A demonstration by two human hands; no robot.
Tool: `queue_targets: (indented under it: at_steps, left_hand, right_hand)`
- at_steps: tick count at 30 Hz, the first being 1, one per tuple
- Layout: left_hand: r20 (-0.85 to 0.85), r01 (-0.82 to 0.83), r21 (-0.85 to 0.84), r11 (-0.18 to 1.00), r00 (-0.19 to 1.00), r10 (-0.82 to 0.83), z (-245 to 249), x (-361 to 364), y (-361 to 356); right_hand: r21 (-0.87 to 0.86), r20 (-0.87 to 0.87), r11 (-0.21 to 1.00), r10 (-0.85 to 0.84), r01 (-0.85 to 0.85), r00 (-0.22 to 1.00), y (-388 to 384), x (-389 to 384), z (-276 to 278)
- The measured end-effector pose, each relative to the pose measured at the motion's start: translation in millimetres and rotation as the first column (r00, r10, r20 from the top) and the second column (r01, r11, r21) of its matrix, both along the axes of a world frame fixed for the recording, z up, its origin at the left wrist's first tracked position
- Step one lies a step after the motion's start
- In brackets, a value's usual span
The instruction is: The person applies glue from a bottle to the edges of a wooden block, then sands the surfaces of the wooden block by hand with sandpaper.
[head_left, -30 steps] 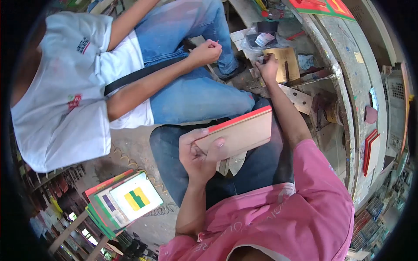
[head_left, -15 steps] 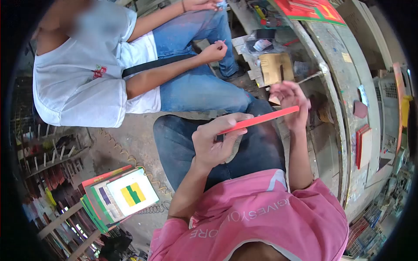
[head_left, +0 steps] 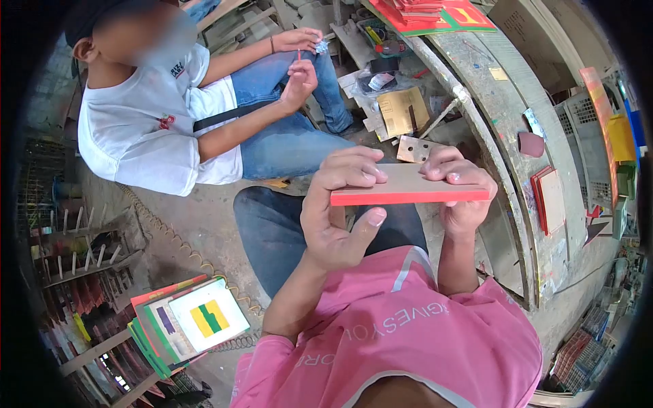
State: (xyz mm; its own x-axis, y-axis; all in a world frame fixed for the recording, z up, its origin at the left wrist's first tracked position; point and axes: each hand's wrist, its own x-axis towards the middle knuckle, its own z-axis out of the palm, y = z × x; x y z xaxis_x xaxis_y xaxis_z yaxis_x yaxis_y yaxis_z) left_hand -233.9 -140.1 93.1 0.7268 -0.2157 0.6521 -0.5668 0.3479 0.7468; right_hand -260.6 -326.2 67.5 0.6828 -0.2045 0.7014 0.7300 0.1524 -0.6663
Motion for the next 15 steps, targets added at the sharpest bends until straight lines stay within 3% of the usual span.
queue_targets:
  at_steps: [7, 15]
  left_hand:
    - [0.032, -0.045, 0.037, 0.998, 0.999, 0.043, 14.4, -13.6, 0.3]
    - [-0.011, -0.050, -0.031, 0.998, 0.999, 0.050, 19.9, -16.4, 1.6]
  right_hand:
    - [0.000, 0.023, 1.000, 0.010, -0.010, 1.000, 0.5, -7.1, 9.7]
    - [0.030, 0.047, 0.999, 0.010, -0.011, 0.999, 5.3, -10.6, 12.1]
